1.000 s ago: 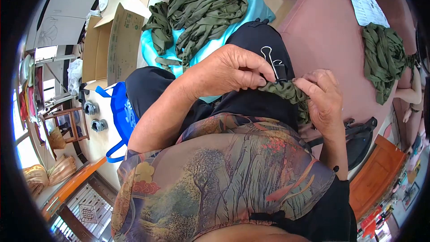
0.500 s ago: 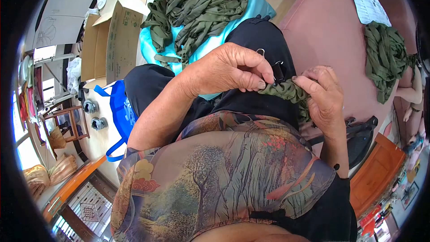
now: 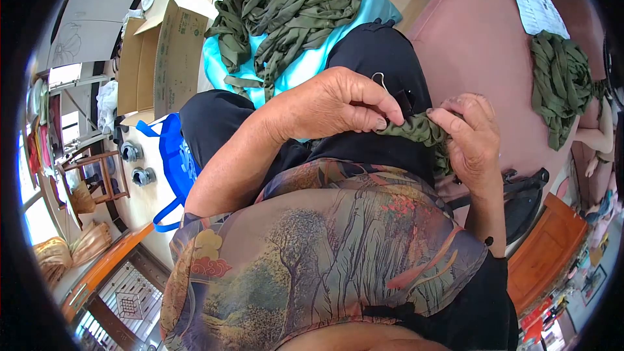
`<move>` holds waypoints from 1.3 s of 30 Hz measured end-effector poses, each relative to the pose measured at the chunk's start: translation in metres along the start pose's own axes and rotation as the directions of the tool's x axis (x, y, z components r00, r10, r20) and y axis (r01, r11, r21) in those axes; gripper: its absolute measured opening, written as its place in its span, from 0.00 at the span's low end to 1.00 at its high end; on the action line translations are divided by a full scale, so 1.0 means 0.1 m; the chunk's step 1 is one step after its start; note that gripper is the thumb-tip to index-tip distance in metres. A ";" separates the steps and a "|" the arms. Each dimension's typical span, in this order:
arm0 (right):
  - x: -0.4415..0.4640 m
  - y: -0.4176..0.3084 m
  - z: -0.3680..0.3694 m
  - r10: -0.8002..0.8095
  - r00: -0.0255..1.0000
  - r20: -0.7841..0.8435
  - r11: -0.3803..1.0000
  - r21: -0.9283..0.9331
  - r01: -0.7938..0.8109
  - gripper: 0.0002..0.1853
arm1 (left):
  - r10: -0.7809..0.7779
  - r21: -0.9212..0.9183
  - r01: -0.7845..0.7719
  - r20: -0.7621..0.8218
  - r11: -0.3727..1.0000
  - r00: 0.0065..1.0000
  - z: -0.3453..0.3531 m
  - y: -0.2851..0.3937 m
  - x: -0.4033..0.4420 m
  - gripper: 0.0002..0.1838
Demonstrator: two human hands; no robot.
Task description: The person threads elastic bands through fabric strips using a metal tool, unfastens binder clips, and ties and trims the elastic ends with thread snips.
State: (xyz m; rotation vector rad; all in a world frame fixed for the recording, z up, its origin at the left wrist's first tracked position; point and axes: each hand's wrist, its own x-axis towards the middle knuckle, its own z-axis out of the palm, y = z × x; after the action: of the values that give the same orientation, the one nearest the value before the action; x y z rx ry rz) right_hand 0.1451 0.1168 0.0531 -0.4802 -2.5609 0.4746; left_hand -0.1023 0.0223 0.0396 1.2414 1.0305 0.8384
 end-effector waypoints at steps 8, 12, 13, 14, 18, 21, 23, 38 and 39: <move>-0.01 -0.02 0.01 -0.004 1.000 -0.007 1.000 0.017 0.004 0.18 | 0.159 0.168 -0.164 0.042 0.972 0.986 0.04 -0.02 0.02 0.05; -0.01 0.00 0.02 0.045 0.999 -0.013 0.998 0.047 -0.044 0.19 | 0.257 0.273 -0.244 -0.013 0.931 0.966 0.11 -0.04 -0.03 0.05; -0.01 -0.01 0.01 0.065 0.998 -0.019 0.997 0.049 -0.064 0.19 | 0.253 0.274 -0.235 -0.032 0.933 0.967 0.09 -0.04 -0.03 0.05; -0.01 -0.01 0.01 0.084 0.996 -0.024 0.995 0.050 -0.082 0.19 | 0.249 0.274 -0.226 -0.052 0.935 0.967 0.07 -0.05 -0.05 0.05; -0.05 -0.11 -0.02 0.202 0.979 -0.016 0.977 0.077 -0.201 0.20 | 0.150 0.163 -0.120 -0.188 0.979 0.971 0.03 -0.07 -0.14 0.06; -0.08 -0.15 -0.03 0.243 0.969 0.030 0.968 0.059 -0.245 0.21 | 0.206 0.197 -0.157 -0.257 0.968 0.944 0.08 -0.18 -0.16 0.06; -0.08 -0.14 0.00 0.222 0.975 0.028 0.974 0.037 -0.223 0.22 | 0.197 0.205 -0.140 -0.290 0.969 0.937 0.08 -0.17 -0.16 0.06; -0.04 -0.17 0.08 0.217 0.976 0.004 0.976 -0.013 -0.217 0.22 | 0.168 0.149 -0.120 -0.375 0.982 0.912 0.11 -0.19 -0.18 0.07; -0.04 -0.17 0.09 0.218 0.976 0.011 0.976 -0.020 -0.217 0.22 | 0.197 0.201 -0.127 -0.382 0.971 0.903 0.11 -0.18 -0.18 0.06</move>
State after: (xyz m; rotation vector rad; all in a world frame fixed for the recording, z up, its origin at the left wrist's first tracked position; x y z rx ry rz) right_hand 0.1395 0.0984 0.0512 -0.7719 -2.5394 0.5323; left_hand -0.0983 -0.0010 0.0245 1.3453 1.3633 1.1889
